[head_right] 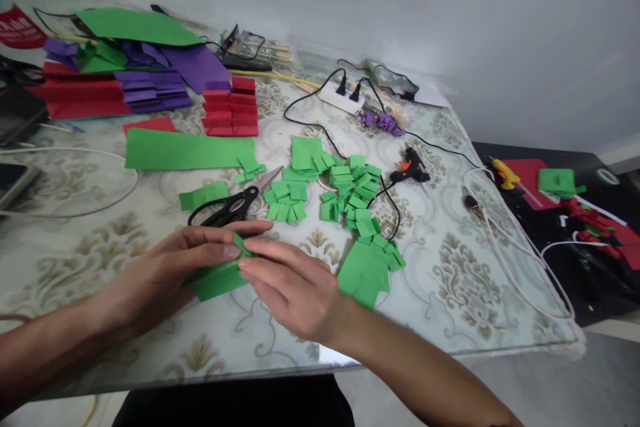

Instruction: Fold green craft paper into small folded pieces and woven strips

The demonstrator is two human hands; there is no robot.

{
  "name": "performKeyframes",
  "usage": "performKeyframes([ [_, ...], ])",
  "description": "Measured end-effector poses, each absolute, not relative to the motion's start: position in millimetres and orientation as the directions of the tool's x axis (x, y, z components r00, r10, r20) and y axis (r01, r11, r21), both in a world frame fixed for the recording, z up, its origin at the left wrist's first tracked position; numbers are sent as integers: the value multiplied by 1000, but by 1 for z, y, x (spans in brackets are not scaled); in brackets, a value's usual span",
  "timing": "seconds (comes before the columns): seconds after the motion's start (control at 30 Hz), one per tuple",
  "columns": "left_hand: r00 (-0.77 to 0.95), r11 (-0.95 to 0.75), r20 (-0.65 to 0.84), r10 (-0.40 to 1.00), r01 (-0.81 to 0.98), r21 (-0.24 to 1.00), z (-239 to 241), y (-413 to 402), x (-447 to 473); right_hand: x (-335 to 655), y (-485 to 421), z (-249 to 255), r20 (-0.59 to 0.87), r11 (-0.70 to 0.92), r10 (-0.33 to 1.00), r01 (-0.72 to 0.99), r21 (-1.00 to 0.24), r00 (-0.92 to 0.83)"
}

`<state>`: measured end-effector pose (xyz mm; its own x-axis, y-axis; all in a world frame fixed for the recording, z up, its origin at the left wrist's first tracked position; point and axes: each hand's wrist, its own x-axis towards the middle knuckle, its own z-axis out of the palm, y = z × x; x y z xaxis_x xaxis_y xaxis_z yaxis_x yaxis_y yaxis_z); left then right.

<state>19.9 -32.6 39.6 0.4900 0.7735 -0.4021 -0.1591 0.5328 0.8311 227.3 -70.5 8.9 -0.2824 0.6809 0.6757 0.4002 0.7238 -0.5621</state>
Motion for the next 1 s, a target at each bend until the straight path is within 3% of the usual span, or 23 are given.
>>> performKeyframes([
  [0.47,441,416,-345,828,-73,906,37,-27,17,223,-63,21,616,615,773,412,-672,-149],
  [1.0,418,367,-319,850,-37,929,36,-28,15,226,-60,17,612,636,760,444,-631,-219],
])
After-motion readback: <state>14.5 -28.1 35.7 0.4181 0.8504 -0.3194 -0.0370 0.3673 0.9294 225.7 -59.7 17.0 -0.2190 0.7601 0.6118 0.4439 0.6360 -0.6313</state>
